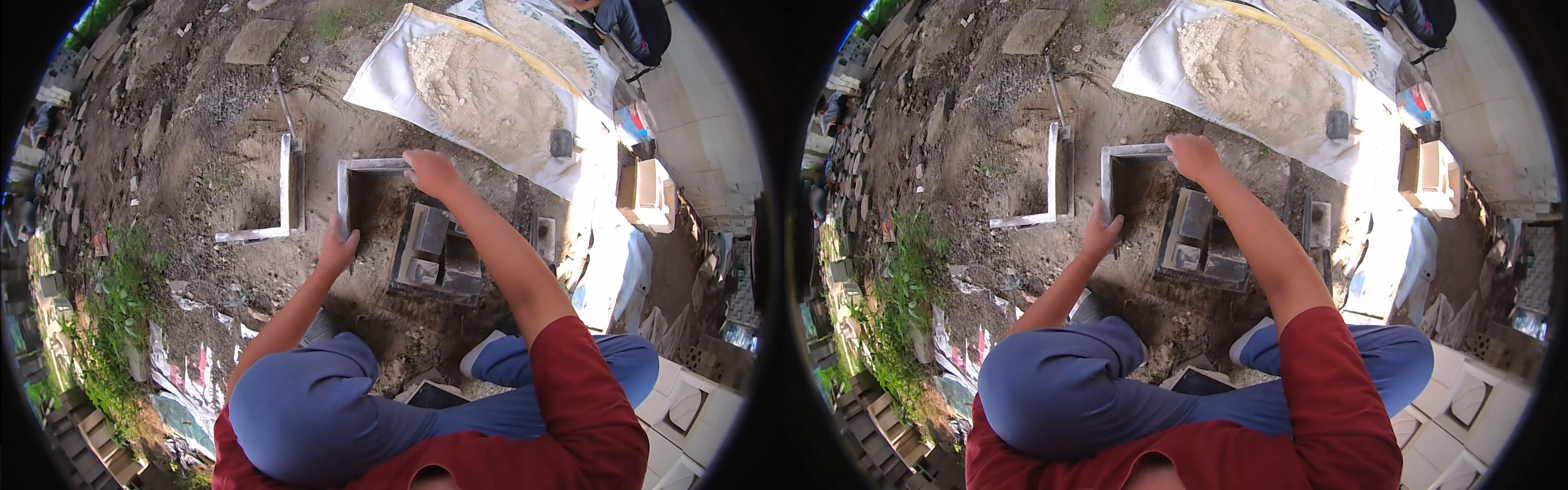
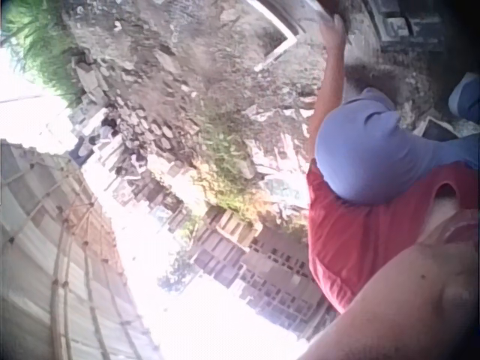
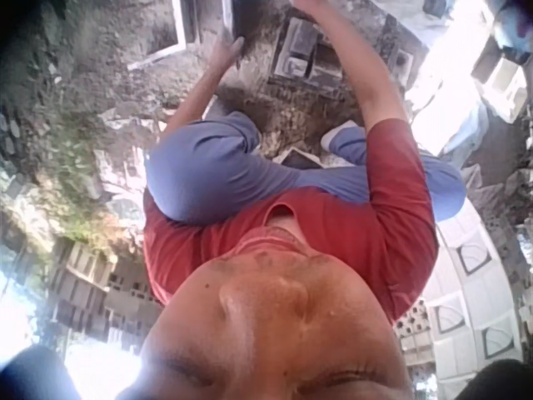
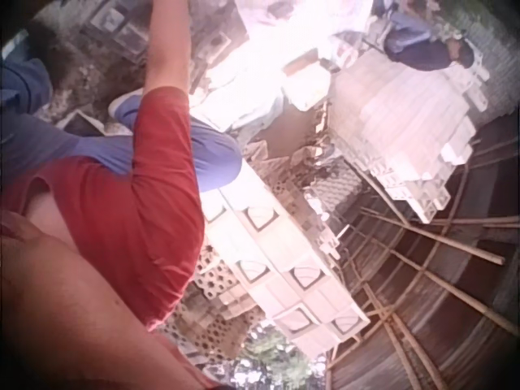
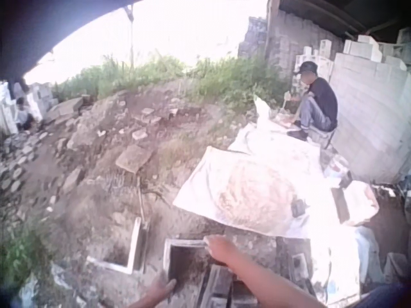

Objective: The person assembles metal components to form a block mold, then fits metal dividers into the frame to create sections.

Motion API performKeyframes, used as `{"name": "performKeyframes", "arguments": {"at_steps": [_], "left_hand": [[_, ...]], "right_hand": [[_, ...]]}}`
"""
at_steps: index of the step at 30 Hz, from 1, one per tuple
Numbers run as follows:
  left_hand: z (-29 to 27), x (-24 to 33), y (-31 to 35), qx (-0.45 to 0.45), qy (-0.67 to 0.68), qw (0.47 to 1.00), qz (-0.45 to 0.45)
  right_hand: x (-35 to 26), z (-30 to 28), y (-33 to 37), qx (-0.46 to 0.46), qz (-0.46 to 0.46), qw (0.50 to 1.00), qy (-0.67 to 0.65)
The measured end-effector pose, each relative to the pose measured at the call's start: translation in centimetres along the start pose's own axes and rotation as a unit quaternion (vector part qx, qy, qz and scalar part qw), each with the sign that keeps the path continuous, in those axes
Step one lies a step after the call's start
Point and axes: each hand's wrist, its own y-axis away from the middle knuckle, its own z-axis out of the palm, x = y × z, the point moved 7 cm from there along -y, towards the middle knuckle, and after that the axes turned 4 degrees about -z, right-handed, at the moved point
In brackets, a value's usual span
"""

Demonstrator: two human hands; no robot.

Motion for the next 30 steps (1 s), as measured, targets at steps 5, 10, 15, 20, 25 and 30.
{"name": "performKeyframes", "arguments": {"at_steps": [5,10,15,20,25,30], "left_hand": [[1.0,-0.8,-0.3,-0.006,0.079,0.997,-0.018],[1.5,1.6,1.2,-0.087,0.281,0.949,-0.114],[1.7,5.1,4.3,-0.106,0.293,0.938,-0.153],[3.2,6.0,6.3,-0.173,0.304,0.913,-0.208],[5.7,6.9,6.7,-0.221,0.344,0.907,-0.101],[7.9,7.8,6.9,-0.244,0.372,0.891,-0.085]], "right_hand": [[0.3,0.3,-0.1,-0.007,0.008,1.0,0.02],[0.2,-0.9,0.7,0.006,0.021,1.0,-0.017],[0.5,-2.9,1.9,0.001,-0.002,0.999,-0.035],[1.5,-4.8,4.8,0.0,-0.008,1.0,-0.03],[3.3,-4.9,8.4,-0.025,0.008,0.998,-0.05],[5.0,-4.7,11.9,0.005,0.03,0.997,-0.065]]}}
